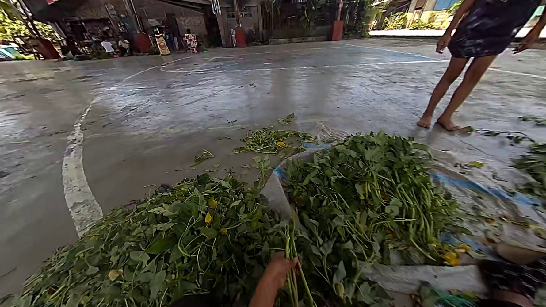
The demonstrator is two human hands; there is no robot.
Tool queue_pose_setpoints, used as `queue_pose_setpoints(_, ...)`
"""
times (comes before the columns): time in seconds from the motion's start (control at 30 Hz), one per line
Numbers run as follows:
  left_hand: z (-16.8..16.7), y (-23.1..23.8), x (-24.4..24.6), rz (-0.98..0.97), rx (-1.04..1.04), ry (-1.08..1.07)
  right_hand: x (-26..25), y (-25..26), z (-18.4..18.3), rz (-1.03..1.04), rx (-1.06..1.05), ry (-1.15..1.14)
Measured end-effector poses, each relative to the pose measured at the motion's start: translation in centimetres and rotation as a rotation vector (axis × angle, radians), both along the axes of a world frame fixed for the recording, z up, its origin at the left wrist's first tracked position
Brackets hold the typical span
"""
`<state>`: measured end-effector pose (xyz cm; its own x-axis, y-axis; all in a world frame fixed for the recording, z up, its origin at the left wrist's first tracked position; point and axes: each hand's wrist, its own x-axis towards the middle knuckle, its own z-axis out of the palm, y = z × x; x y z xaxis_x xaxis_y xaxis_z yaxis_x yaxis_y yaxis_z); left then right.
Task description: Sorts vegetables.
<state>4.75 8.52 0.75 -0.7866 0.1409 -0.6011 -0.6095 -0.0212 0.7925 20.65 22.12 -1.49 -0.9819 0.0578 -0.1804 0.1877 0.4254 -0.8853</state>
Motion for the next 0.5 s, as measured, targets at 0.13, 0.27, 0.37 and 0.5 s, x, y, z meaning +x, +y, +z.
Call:
queue_pose_setpoints(0.13,0.5,0.7,0.7,-0.172,0.12,-0.027,-1.0,1.0,0.9,0.066,-0.669,-0.162)
queue_pose_setpoints(0.27,1.0,1.0,0.9,-0.157,0.239,-0.09,-1.7,-0.3,1.1,0.056,-0.757,-0.078)
queue_pose_setpoints(0.37,1.2,0.8,0.7,-0.156,0.234,-0.104,-1.4,-1.3,-0.5,-0.007,-0.815,0.072)
queue_pose_setpoints(0.5,1.1,0.9,0.8,-0.138,0.117,-0.098,-0.8,-1.2,-1.6,-0.162,-0.424,0.142)
